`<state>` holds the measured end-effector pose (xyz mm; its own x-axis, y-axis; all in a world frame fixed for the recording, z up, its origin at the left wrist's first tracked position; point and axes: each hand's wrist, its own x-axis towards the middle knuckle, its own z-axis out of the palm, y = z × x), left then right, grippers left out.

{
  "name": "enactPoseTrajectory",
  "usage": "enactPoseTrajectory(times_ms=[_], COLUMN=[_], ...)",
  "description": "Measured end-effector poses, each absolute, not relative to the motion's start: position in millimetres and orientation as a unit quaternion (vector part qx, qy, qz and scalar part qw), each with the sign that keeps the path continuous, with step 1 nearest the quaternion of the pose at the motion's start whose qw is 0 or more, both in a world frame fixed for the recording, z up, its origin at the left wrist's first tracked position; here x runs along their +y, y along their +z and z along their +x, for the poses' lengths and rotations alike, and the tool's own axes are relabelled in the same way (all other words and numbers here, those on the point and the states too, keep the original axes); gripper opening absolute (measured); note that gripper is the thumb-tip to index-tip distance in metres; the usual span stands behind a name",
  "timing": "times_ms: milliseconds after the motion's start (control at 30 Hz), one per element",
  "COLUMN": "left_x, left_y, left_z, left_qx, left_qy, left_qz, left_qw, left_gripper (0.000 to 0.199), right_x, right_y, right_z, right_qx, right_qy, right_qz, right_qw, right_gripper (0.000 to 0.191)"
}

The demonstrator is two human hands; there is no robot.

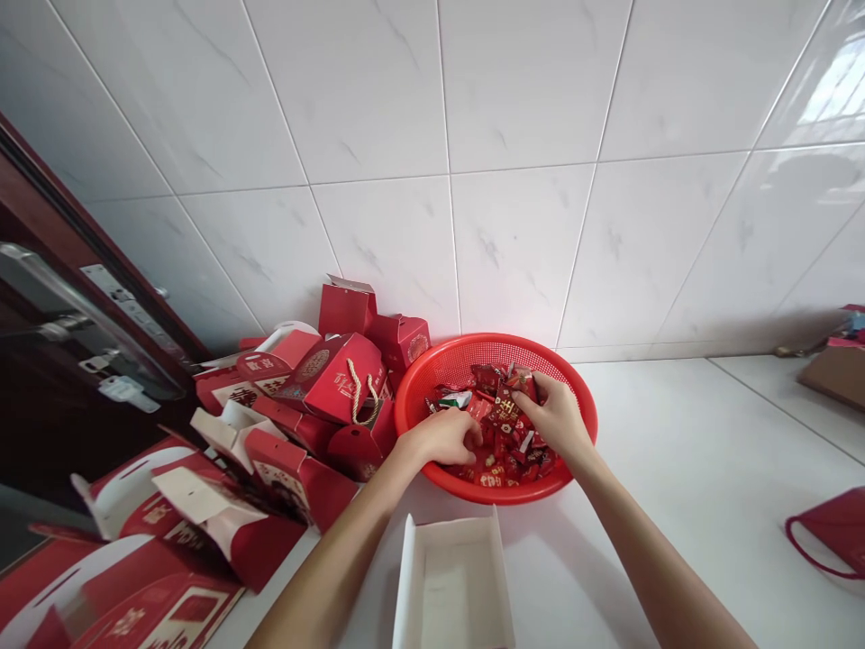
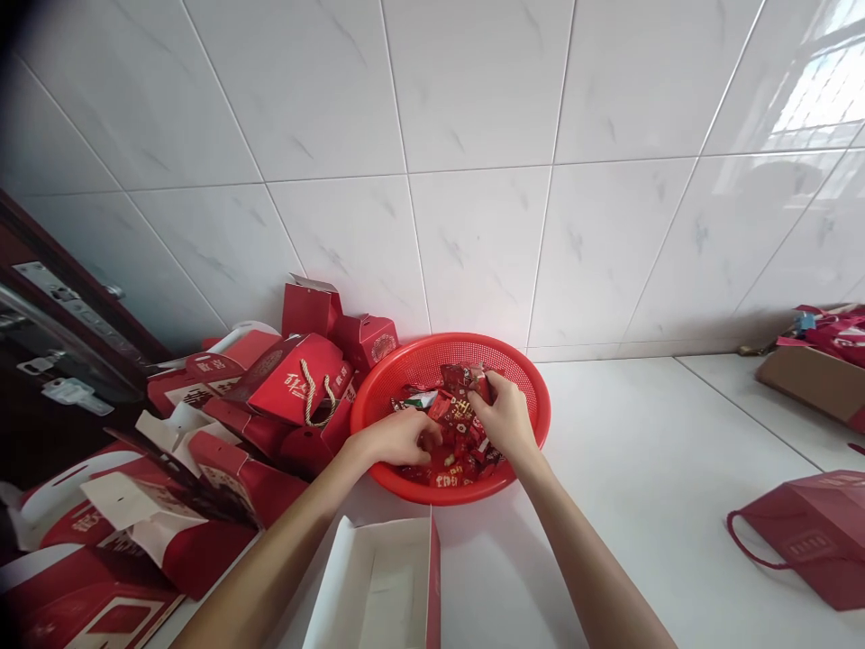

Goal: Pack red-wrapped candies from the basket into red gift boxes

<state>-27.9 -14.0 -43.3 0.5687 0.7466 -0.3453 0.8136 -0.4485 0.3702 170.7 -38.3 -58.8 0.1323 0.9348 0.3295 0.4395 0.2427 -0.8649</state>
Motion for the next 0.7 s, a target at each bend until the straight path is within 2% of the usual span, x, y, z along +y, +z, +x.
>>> enactPoseTrajectory(times_ms=[100, 200, 333, 533, 700], left_x=[-15.7, -15.4, -14.7, -15.7, -15.1], left_y=[-41.5, -42.0, -43.1, -45.1, -46.9], left_z=[-26.3, -25.4, -24.8, -25.1, -26.6], left_qx=[0.474, 0.479, 0.475, 0.475, 0.474], left_qy=[-0.114, -0.126, -0.127, -0.094, -0.068], left_qz=[0.848, 0.845, 0.846, 0.850, 0.850], left_qw=[0.207, 0.203, 0.205, 0.209, 0.221], left_gripper=[0.039, 0.046, 0.049, 0.025, 0.021], right_x=[-37.9, -37.2, -37.4, -39.0, -38.4], right_y=[-58.4, -59.2, -58.7, -55.3, -55.1], right_z=[170.6, 171.4, 172.3, 172.7, 173.2], right_qx=[-0.610, -0.608, -0.600, -0.594, -0.580], right_qy=[0.249, 0.262, 0.246, 0.221, 0.222], right_qz=[-0.569, -0.571, -0.585, -0.612, -0.633], right_qw=[0.491, 0.487, 0.487, 0.474, 0.462], right_gripper=[0.025, 0.021, 0.023, 0.021, 0.022])
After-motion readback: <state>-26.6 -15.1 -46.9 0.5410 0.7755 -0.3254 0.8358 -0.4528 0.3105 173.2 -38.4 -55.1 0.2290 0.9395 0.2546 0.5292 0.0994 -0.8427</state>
